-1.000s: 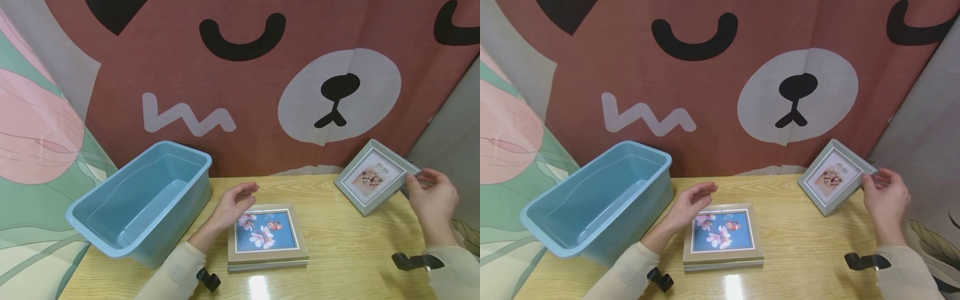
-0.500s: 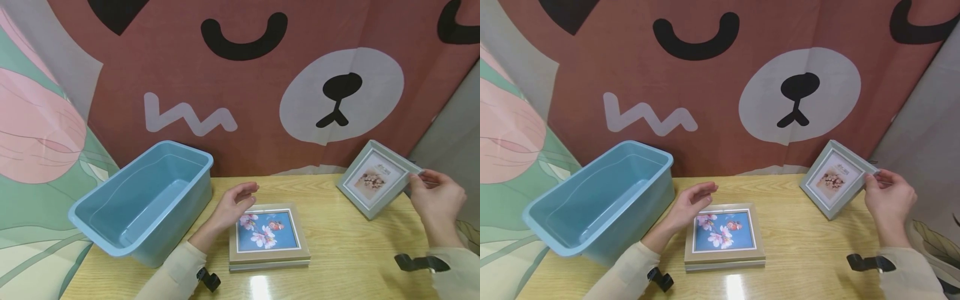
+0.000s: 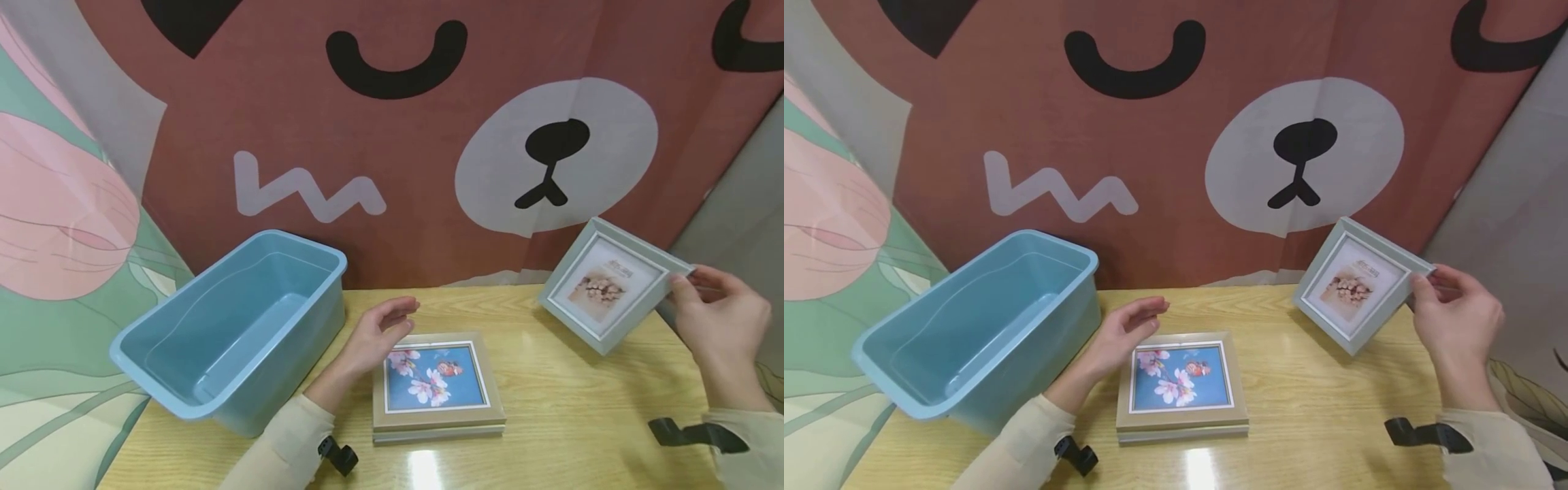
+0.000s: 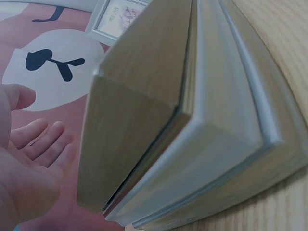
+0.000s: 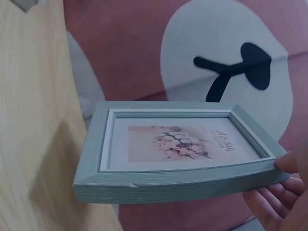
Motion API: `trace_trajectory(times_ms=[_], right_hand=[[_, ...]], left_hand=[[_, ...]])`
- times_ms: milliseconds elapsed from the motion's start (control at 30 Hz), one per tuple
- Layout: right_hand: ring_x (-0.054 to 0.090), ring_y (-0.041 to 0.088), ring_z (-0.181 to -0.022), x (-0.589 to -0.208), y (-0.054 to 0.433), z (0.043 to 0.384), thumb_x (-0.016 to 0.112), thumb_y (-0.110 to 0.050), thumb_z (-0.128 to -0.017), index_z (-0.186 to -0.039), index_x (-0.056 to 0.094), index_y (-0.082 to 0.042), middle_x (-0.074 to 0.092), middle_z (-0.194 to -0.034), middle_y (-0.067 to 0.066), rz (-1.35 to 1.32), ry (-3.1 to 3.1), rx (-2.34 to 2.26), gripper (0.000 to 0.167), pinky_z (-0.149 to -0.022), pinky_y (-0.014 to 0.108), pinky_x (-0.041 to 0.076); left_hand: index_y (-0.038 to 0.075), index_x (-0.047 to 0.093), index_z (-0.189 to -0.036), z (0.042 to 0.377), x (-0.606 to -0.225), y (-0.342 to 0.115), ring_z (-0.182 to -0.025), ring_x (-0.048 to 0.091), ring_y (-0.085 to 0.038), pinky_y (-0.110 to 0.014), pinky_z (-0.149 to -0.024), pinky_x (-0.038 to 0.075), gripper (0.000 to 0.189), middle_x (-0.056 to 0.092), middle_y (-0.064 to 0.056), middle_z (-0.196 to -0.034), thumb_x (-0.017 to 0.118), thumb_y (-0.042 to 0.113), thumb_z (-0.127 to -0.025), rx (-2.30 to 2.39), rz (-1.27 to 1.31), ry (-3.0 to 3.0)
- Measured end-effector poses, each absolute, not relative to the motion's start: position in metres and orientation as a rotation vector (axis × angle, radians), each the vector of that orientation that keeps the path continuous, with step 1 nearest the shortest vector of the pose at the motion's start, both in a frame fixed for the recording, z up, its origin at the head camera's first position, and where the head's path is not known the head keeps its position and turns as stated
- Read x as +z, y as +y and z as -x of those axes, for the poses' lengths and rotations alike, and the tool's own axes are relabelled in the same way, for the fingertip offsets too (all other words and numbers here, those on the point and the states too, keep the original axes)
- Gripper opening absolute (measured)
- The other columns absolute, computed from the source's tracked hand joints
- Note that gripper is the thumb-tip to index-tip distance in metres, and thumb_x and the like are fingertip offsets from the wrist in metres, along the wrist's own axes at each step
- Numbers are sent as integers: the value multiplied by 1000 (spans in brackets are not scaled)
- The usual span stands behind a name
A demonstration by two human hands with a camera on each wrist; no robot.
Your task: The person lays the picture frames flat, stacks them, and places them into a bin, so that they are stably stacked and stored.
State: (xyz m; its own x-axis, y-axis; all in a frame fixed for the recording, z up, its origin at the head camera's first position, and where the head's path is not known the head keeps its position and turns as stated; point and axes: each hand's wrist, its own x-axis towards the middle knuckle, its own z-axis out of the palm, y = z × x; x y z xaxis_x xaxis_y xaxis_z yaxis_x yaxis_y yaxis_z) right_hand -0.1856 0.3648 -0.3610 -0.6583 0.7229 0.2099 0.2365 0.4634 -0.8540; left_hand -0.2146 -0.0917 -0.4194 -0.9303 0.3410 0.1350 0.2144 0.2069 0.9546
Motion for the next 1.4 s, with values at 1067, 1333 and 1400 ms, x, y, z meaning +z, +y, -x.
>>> trace_trajectory(times_ms=[1067,1333,1400], right_hand=[[58,-20,-69,-319,314,181,68,-28,-106,-148,66,-10,54,-87,-38,512,-2242,1175,46,-55,8,43],[67,-17,-76,-313,304,182,70,-27,-105,-146,65,-5,64,-93,-35,359,-2264,1323,47,-63,6,50],[67,-17,-75,-312,301,182,70,-28,-105,-146,66,-5,64,-92,-37,340,-2278,1314,47,-60,9,47]], left_hand=[[3,61,-149,215,-417,-94,-145,59,-36,-54,-123,47,45,67,-15,-149,66,10,-105,1843,-540,2373],[3,61,-149,217,-417,-94,-146,58,-37,-56,-125,43,46,66,-16,-150,68,10,-104,1851,-562,2356],[4,61,-150,218,-417,-93,-147,57,-37,-56,-126,43,47,66,-15,-151,69,10,-104,1843,-563,2356]])
